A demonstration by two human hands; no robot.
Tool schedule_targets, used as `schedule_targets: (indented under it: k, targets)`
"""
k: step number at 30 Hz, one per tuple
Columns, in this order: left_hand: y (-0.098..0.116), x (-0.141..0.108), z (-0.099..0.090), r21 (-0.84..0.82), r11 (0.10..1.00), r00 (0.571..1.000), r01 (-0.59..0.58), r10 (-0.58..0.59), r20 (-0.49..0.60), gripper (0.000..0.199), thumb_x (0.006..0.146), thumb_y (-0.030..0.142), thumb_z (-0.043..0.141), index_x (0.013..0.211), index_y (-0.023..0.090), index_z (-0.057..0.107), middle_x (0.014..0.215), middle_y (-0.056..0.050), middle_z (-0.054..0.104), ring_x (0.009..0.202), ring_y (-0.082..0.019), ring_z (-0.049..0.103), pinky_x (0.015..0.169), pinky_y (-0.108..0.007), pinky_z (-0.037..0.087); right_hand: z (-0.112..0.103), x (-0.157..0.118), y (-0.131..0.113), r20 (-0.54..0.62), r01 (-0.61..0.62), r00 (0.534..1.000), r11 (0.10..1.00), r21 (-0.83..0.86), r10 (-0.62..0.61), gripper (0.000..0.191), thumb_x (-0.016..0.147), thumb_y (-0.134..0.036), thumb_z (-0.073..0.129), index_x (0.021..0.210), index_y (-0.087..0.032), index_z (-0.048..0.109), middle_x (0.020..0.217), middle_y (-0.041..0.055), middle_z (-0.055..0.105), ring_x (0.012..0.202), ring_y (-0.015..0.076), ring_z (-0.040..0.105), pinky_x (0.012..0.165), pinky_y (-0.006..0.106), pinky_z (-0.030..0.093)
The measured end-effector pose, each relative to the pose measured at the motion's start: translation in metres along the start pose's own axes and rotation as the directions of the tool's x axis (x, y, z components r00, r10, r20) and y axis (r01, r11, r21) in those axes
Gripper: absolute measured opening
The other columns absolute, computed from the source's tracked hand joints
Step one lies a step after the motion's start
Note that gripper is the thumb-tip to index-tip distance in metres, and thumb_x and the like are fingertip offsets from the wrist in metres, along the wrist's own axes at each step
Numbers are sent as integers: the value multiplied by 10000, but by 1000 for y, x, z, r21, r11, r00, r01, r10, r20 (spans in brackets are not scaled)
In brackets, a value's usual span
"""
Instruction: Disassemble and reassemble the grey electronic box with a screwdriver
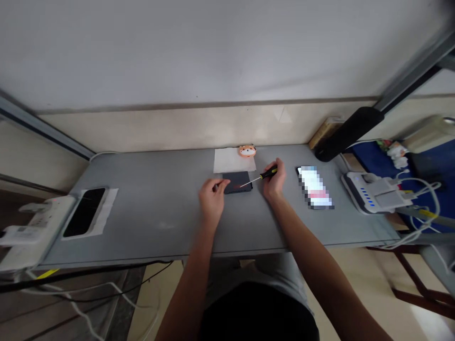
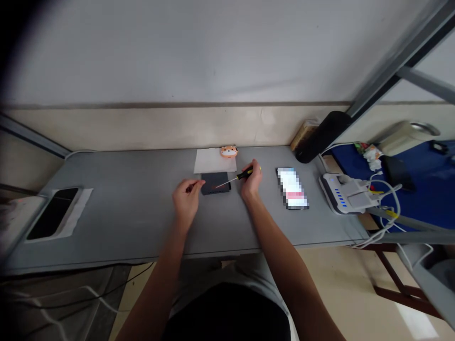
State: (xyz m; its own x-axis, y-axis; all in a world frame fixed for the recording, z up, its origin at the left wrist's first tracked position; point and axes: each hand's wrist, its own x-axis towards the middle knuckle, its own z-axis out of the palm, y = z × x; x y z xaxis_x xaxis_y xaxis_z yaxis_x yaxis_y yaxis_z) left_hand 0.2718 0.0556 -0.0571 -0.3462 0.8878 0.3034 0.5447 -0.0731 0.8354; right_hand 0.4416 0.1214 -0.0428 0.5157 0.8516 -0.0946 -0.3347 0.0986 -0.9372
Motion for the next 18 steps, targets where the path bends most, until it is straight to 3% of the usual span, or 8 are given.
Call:
schedule_targets:
  k: [5,8,13,18]
  targets:
    - [-6,71,12,88,996,999,29,-32,27,163,905,290,715,781,196,764,820,-49,749,763,-184,639,746,-296,470,1,0,-1,2,-20,1000,1000,23,20,450,803,-620,552,589,-258,390,531,-45,409,491,121,397,455,260,317]
    - [-13,95,18,132,991,997,24,-34,74,143,867,295,755,750,214,773,774,-54,736,730,-201,633,716,-312,445,2,0,1,12,-29,1000,999,17,29,440,805,-600,556,576,-254,410,526,-45,410,489,119,401,453,257,310]
    - [-20,96,21,162,986,988,-38,12,155,58,806,275,813,762,243,795,758,-51,708,778,-219,644,761,-326,449,5,0,2,8,-27,1000,1000,5,27,429,795,-580,562,551,-251,431,508,-42,405,484,120,392,443,255,298]
    - [-22,94,17,125,991,979,-56,30,200,93,857,311,760,840,227,796,794,-55,720,770,-208,644,776,-323,471,6,-1,1,12,-18,1000,1000,-7,19,427,796,-584,564,558,-250,444,519,-45,400,484,117,398,441,255,304]
